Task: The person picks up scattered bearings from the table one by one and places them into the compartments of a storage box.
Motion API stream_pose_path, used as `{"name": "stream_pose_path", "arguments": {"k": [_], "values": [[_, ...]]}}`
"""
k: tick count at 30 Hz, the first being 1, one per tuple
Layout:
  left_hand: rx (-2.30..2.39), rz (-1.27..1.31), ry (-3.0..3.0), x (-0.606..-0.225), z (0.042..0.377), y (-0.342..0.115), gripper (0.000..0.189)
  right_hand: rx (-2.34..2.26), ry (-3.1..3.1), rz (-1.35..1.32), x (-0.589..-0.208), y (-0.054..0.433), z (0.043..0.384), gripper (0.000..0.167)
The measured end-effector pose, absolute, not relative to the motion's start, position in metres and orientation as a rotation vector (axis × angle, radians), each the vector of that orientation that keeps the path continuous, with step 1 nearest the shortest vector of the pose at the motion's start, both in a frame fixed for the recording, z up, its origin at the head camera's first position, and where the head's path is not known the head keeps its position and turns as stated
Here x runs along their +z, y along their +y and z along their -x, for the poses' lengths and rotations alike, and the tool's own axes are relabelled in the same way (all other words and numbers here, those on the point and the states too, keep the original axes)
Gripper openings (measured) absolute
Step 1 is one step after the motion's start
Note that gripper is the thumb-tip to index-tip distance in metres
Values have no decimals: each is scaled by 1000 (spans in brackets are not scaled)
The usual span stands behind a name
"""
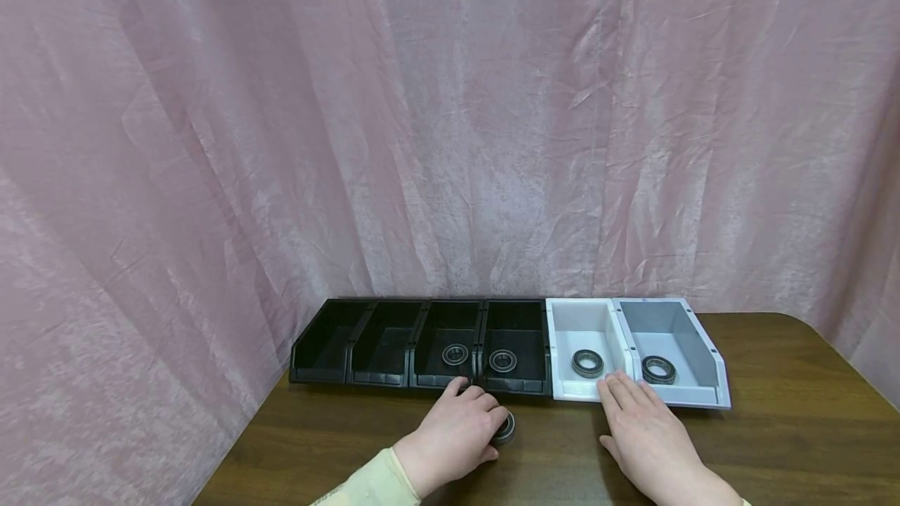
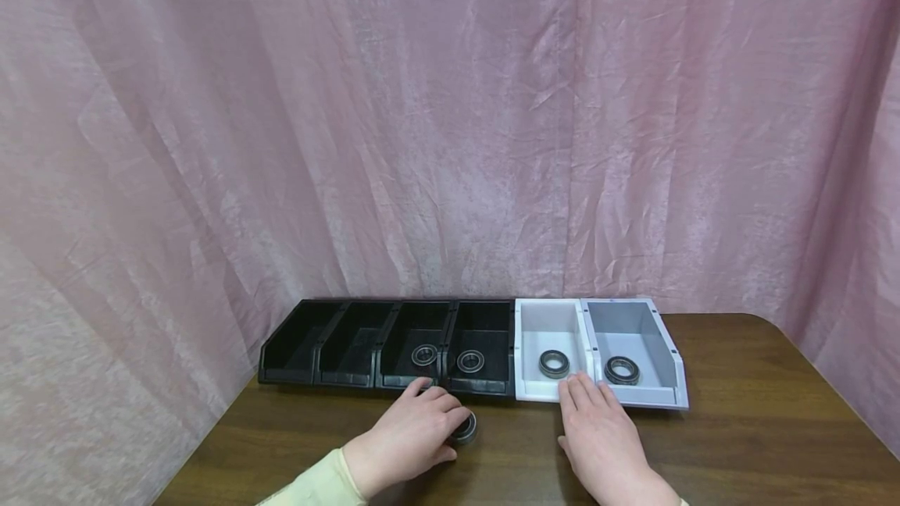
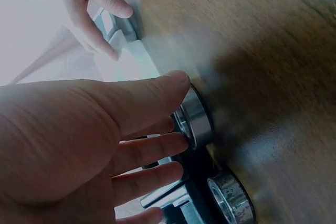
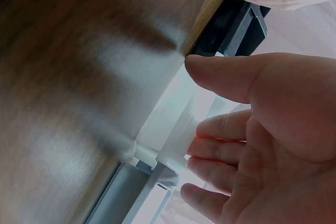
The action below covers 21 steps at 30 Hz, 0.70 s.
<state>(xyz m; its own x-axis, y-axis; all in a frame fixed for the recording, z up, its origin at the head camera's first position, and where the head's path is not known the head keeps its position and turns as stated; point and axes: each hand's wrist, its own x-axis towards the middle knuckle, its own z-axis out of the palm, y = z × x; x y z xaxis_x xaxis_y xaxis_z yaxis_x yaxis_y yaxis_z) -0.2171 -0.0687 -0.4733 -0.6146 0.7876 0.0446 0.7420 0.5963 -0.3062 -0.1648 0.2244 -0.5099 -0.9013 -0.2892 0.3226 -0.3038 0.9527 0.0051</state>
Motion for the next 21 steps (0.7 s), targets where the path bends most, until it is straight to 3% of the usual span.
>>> {"name": "stream_pose_path", "arguments": {"k": [21], "values": [[393, 1286, -2651, -476, 218, -65, 47, 65, -2792, -436, -510, 225, 166, 73]]}}
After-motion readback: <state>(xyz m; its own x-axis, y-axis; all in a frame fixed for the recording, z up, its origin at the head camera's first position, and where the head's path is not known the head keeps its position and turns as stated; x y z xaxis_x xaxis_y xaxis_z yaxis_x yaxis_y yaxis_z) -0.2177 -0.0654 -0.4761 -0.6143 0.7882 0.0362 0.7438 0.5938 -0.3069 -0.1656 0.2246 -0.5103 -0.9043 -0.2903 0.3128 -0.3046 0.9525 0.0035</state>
